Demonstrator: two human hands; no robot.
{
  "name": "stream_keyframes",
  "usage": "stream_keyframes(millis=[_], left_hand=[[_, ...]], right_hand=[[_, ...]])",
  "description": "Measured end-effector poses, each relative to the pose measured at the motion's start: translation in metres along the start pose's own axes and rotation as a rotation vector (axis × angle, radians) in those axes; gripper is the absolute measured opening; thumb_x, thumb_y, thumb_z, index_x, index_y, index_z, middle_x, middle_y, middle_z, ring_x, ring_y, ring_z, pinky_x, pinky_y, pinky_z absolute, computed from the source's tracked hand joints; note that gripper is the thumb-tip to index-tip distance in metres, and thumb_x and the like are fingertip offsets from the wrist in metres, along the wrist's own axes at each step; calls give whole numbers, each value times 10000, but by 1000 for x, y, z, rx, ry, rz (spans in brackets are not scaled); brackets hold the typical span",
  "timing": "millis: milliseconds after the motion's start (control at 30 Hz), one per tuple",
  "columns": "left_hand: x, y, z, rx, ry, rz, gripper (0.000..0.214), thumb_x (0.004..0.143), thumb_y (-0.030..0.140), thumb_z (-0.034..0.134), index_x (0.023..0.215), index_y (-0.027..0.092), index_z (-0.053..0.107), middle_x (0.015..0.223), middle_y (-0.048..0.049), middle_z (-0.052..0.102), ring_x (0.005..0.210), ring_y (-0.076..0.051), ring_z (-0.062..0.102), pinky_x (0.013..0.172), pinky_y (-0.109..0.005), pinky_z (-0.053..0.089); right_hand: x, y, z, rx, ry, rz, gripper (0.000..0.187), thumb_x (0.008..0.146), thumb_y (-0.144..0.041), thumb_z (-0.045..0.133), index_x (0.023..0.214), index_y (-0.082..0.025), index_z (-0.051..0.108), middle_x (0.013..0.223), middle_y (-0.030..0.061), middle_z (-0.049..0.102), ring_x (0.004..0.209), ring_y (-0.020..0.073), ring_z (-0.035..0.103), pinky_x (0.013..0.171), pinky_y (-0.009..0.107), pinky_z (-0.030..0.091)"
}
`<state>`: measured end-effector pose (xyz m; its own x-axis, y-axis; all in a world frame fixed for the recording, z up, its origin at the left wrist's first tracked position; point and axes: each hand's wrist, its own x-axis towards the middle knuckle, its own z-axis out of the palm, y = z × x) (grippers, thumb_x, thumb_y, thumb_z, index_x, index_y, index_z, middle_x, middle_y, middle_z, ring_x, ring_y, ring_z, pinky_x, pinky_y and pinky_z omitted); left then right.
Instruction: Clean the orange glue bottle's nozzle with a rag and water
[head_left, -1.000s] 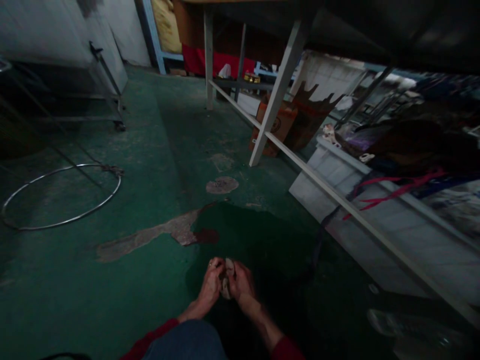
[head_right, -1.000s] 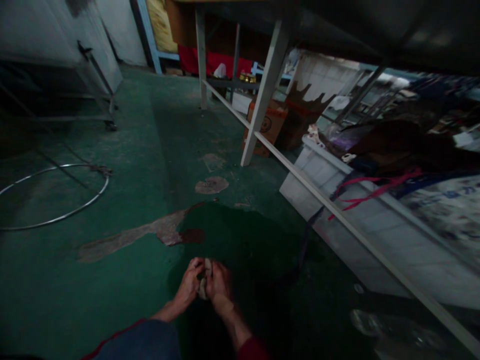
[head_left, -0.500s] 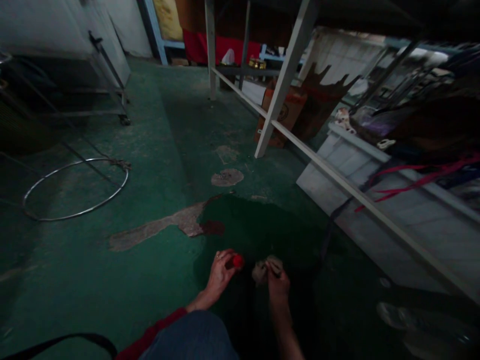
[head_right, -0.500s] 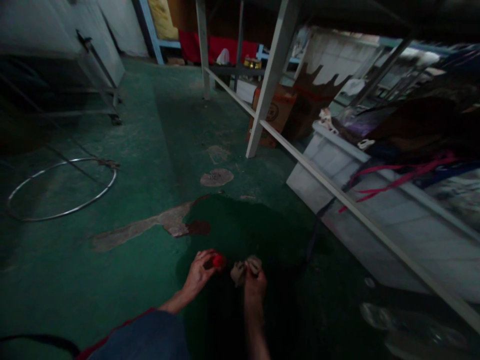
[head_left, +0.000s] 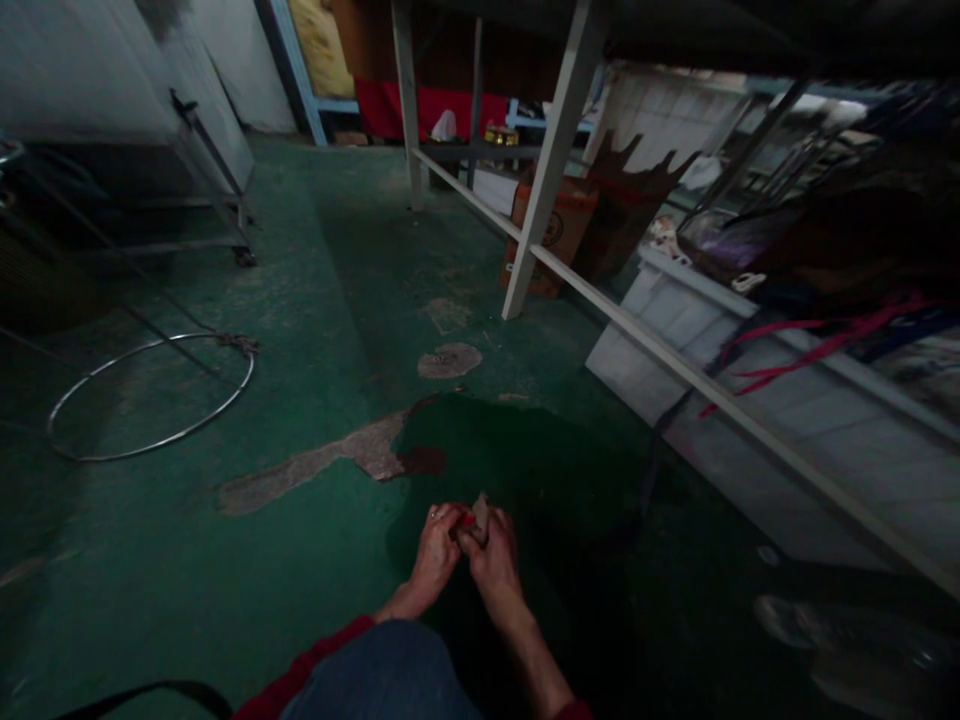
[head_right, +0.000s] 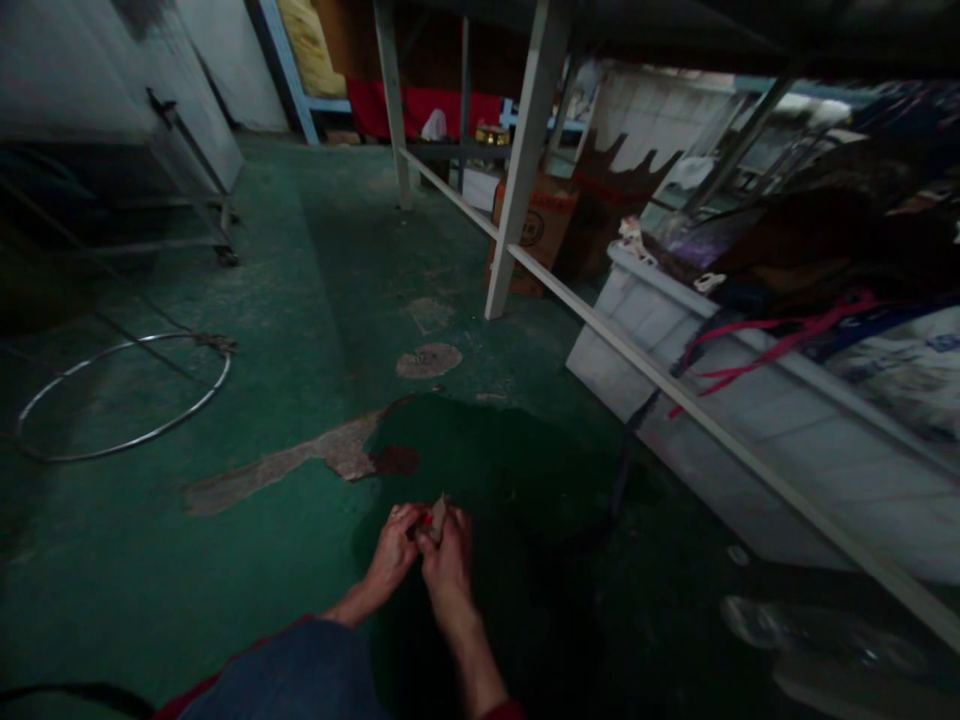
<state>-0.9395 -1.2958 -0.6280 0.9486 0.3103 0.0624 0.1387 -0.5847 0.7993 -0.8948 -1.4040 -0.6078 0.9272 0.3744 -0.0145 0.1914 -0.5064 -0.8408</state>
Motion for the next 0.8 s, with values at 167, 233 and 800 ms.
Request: stream_keyframes(millis=[167, 233, 800], left_hand=[[-3, 2, -2, 6, -20, 0, 278, 667, 114, 479, 891, 176, 633, 971, -87, 662, 930, -261, 574, 887, -436, 363], [-2, 2, -4, 4, -30, -4, 255, 678, 122, 491, 878, 174, 639, 970, -89, 667, 926, -262, 581, 889, -442, 364], [2, -5, -3, -15, -23, -6, 204, 734, 179, 540, 899, 191, 660, 989, -83, 679, 948, -256, 587, 877, -425, 386]], right_hand=[[10, 0, -12, -66, -179, -80, 99, 745, -131, 556, 811, -171, 617, 825, 46, 604, 801, 160, 544, 738, 296, 436], [20, 3, -18, -66, -280, -118, 39, 774, -190, 597, 751, -159, 599, 771, 5, 598, 737, 127, 553, 697, 282, 453], [1, 13, 9, 159, 74, 135, 320, 622, -163, 610, 939, -187, 641, 945, 69, 669, 924, 221, 612, 834, 342, 469]])
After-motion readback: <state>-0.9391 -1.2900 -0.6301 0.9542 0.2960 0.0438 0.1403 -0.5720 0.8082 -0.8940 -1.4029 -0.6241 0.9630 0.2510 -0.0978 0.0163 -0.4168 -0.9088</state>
